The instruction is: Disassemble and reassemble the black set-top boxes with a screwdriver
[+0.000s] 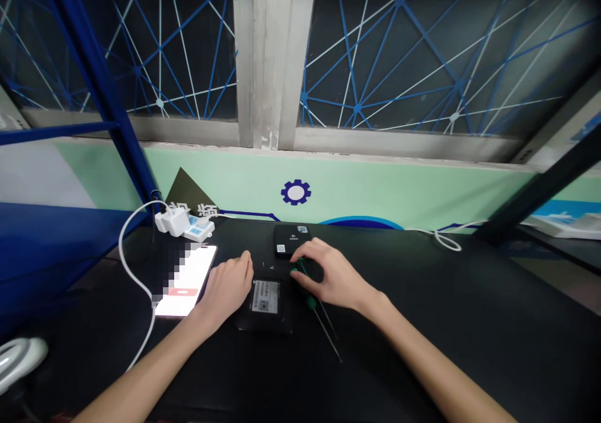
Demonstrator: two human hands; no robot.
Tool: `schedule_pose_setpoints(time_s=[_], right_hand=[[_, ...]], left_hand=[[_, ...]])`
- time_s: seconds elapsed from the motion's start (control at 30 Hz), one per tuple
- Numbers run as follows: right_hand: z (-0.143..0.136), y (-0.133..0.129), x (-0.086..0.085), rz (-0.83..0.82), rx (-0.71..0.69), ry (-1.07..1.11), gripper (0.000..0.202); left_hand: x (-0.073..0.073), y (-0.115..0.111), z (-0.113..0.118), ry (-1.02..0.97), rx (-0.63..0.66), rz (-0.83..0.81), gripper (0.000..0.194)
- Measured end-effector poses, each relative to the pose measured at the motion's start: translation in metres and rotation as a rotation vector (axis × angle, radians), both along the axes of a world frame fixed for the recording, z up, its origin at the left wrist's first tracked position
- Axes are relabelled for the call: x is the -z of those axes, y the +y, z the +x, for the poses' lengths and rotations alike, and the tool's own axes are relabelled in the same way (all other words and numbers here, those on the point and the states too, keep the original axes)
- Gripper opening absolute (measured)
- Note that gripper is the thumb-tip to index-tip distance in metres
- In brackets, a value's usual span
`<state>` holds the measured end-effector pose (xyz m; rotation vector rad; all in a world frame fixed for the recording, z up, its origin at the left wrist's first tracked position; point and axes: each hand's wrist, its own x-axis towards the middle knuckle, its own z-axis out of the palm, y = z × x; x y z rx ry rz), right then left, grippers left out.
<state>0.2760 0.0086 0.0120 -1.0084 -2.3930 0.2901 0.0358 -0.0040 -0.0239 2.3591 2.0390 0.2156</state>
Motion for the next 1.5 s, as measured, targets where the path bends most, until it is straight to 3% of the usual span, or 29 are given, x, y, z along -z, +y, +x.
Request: schedule_pose_setpoints(time_s=[0.3,0.47,0.77,1.03,1.2,1.33,1.5], right_hand=[[0.007,0.007,0.006,-0.017,0.028,-0.127,0.024],[0.002,0.001,0.002,-0.027,0.043,-0.213,0.028],[0.008,0.006,0.002,-0.059,0.227,-0.267,0.019],[0.017,0.012,0.003,-0.198,0.290,-0.204,0.012],[0.011,0.008,0.003,-0.217,0.258,-0.210,0.017],[0.006,0.003,-0.003,-0.229,0.306,-0.284,0.038],[0.000,-0.003,-0.005,-0.299,0.295,-0.291,0.032]], left_hand=[[0.003,0.003,-0.006,-0.097,0.031,0.010,0.027],[0.000,0.001,-0.001,-0.015,0.031,0.009,0.027],[0.002,-0.001,0.001,0.060,0.049,0.027,0.027],[-0.003,-0.004,0.003,0.084,0.044,0.016,0.027],[-0.004,-0.002,0.004,0.103,0.041,0.014,0.027],[-0.009,-0.001,0.005,0.168,0.061,0.026,0.031],[-0.013,0.000,0.000,0.195,0.153,0.006,0.032]])
